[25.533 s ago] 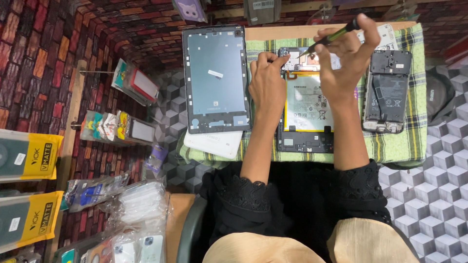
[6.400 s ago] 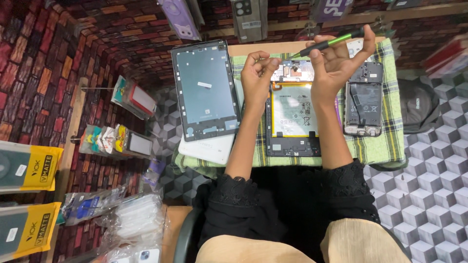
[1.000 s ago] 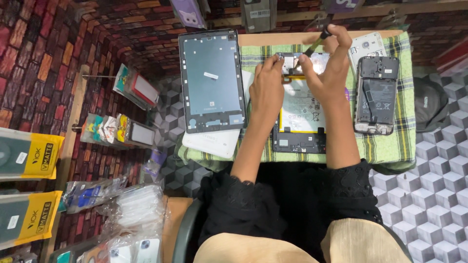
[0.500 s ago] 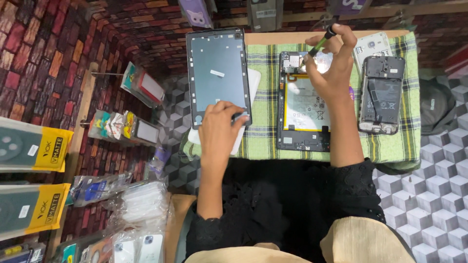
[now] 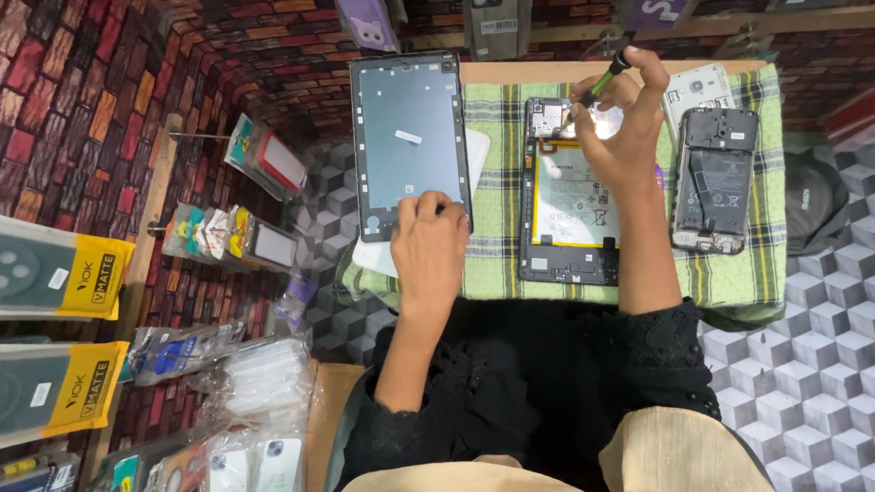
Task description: The person uses a screwdriver to remove screws from the internal frame of a disassembled tablet. The tablet is open on a workbench, and the person carefully unscrews components near the battery area.
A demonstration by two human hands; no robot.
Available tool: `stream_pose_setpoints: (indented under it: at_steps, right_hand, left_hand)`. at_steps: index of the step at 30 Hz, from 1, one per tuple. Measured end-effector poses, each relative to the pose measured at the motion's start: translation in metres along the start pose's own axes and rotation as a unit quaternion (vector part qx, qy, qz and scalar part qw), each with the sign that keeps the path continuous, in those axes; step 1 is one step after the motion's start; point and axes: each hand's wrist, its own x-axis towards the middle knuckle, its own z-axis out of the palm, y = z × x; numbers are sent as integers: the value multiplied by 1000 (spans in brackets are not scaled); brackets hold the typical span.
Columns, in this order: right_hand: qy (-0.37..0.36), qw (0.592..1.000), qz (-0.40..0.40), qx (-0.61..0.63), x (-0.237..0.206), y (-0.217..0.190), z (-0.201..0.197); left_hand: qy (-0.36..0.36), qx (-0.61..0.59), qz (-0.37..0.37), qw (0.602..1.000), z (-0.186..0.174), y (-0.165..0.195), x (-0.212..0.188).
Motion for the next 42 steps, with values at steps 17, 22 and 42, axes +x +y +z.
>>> stream_pose_setpoints:
  at_steps: [17,22,42]
  right_hand:
    - [21,999,7,-35,5,-6,0]
    - [-10,997,-24,66,6,-8,1]
    - [54,997,13,-46,6,-2,-7]
  left_hand:
    - [3,-6,-58,998,3,-28,13]
    - [39,-45,-56,997,-8,-58,19]
    - [69,-508,-50,857,52,58,77]
